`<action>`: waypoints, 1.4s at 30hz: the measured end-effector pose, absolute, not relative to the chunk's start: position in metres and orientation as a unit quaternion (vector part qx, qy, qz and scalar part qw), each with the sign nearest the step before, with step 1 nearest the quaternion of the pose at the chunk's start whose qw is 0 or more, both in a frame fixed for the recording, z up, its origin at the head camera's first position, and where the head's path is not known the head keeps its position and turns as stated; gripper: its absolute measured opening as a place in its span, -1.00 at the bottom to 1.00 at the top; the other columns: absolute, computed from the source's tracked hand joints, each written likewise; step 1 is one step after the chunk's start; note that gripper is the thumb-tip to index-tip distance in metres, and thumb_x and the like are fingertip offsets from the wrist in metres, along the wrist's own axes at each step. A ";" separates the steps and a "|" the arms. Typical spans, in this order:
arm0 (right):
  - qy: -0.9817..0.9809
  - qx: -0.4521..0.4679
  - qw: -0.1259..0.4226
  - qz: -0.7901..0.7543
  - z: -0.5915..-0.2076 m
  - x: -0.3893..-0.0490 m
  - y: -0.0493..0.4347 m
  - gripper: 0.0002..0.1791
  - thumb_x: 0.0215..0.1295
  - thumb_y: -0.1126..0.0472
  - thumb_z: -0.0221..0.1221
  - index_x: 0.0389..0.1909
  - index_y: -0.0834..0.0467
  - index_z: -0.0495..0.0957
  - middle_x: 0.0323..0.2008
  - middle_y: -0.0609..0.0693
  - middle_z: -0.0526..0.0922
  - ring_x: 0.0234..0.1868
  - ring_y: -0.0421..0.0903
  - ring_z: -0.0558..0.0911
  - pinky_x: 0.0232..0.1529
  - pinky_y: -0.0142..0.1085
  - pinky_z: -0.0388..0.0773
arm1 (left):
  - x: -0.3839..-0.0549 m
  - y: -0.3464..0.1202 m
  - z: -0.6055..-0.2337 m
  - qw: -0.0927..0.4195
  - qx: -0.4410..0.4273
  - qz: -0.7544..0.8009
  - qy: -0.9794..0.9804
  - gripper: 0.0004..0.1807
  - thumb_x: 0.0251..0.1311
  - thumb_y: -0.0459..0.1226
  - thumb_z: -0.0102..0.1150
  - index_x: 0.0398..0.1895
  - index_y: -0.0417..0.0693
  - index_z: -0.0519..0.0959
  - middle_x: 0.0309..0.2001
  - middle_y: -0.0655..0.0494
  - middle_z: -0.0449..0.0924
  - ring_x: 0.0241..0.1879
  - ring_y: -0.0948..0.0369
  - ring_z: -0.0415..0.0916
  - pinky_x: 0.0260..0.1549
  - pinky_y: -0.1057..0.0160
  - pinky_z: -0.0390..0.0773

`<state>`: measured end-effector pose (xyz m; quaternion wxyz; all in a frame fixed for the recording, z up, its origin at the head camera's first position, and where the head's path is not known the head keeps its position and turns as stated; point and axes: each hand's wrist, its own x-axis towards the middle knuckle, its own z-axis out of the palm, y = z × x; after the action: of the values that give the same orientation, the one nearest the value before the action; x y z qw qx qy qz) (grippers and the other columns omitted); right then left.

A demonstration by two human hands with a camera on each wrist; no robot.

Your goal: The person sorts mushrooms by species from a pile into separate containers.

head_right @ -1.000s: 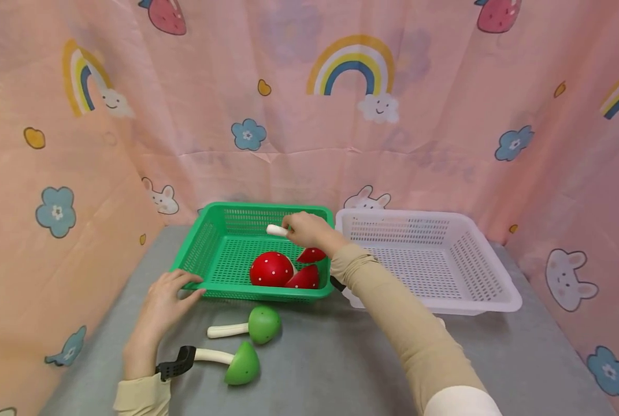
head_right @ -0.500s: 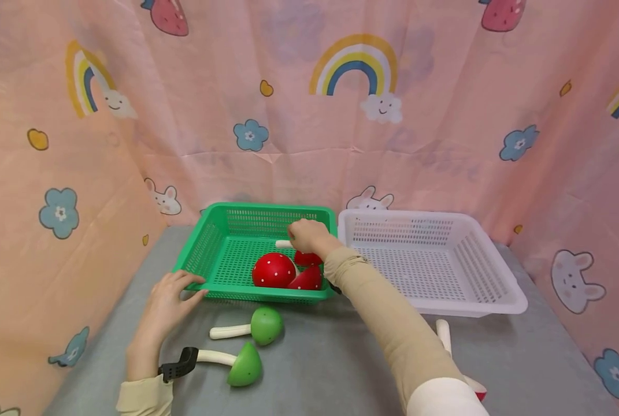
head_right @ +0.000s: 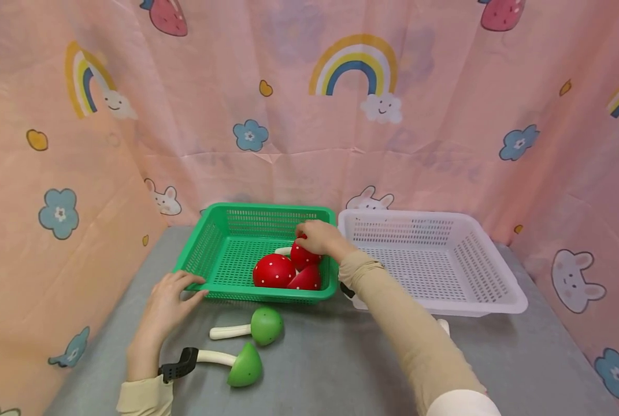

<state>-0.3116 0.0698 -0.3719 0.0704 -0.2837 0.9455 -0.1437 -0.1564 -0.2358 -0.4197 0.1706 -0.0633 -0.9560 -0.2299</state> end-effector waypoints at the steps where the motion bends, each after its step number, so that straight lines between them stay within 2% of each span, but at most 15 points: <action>1: 0.943 -0.290 0.062 -0.152 -0.372 -0.310 0.073 -0.70 0.36 0.19 0.07 0.01 0.21 0.59 0.00 0.14 0.65 0.06 0.09 0.56 0.06 -0.06 0.60 | -0.156 -0.236 -0.420 0.170 -0.064 -0.229 -0.956 -0.79 0.09 -0.21 0.36 -0.18 -0.01 0.67 -0.18 0.06 0.63 -0.10 0.02 0.47 0.10 -0.18 0.37; 6: 0.928 -0.316 0.020 -0.195 -0.368 -0.299 0.088 -0.72 0.32 0.23 0.09 -0.04 0.25 0.61 -0.09 0.15 0.68 -0.01 0.11 0.61 0.04 -0.03 0.60 | -0.156 -0.235 -0.420 0.164 -0.064 -0.228 -0.958 -0.78 0.11 -0.19 0.35 -0.17 -0.01 0.67 -0.17 0.05 0.63 -0.10 0.02 0.47 0.10 -0.17 0.38; 12: 0.928 -0.288 0.033 -0.233 -0.366 -0.285 0.102 -0.69 0.35 0.22 0.09 0.03 0.26 0.58 -0.02 0.15 0.66 0.01 0.09 0.60 0.05 -0.03 0.59 | -0.156 -0.236 -0.421 0.160 -0.063 -0.231 -0.958 -0.76 0.12 -0.18 0.34 -0.15 -0.02 0.67 -0.16 0.05 0.62 -0.11 0.03 0.47 0.10 -0.17 0.37; 17: 0.927 -0.266 0.038 -0.261 -0.364 -0.271 0.113 -0.68 0.36 0.21 0.10 0.06 0.23 0.57 -0.02 0.11 0.66 -0.02 0.03 0.60 -0.01 -0.09 0.63 | -0.155 -0.236 -0.422 0.160 -0.063 -0.234 -0.957 -0.76 0.13 -0.17 0.34 -0.15 -0.02 0.67 -0.16 0.06 0.62 -0.14 0.05 0.46 0.09 -0.15 0.37; 20: 0.925 -0.263 0.031 -0.274 -0.361 -0.261 0.120 -0.68 0.35 0.21 0.12 0.07 0.22 0.57 -0.03 0.09 0.66 -0.04 0.01 0.60 0.00 -0.06 0.63 | -0.155 -0.236 -0.423 0.159 -0.064 -0.234 -0.957 -0.76 0.13 -0.17 0.33 -0.15 -0.02 0.67 -0.16 0.06 0.62 -0.14 0.05 0.45 0.09 -0.15 0.37; 24: 0.923 -0.271 0.014 -0.272 -0.358 -0.250 0.128 -0.68 0.35 0.19 0.12 0.07 0.19 0.57 -0.02 0.08 0.66 -0.05 -0.01 0.60 0.02 -0.03 0.62 | -0.155 -0.236 -0.421 0.161 -0.064 -0.236 -0.956 -0.77 0.13 -0.18 0.34 -0.16 -0.03 0.67 -0.17 0.06 0.62 -0.14 0.05 0.45 0.08 -0.15 0.37; 33: 0.932 -0.262 -0.007 -0.249 -0.351 -0.227 0.143 -0.68 0.30 0.19 0.19 0.07 0.11 0.59 0.00 0.06 0.66 -0.04 -0.01 0.61 -0.08 -0.10 0.67 | -0.155 -0.237 -0.418 0.164 -0.067 -0.230 -0.957 -0.77 0.12 -0.19 0.34 -0.16 -0.04 0.67 -0.17 0.04 0.62 -0.11 0.02 0.47 0.07 -0.17 0.38; 42: 0.939 -0.268 -0.025 -0.212 -0.344 -0.200 0.161 -0.67 0.27 0.18 0.21 0.05 0.09 0.60 -0.01 0.03 0.66 -0.01 0.03 0.63 -0.04 -0.06 0.67 | -0.155 -0.235 -0.418 0.159 -0.065 -0.230 -0.958 -0.76 0.13 -0.18 0.34 -0.15 -0.04 0.67 -0.16 0.04 0.62 -0.10 0.02 0.47 0.10 -0.19 0.36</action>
<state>-0.2004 0.1609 -0.3438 -0.0248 -0.2683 0.9393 -0.2124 -0.1553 -0.2355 -0.4180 0.1588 -0.0646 -0.9579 -0.2303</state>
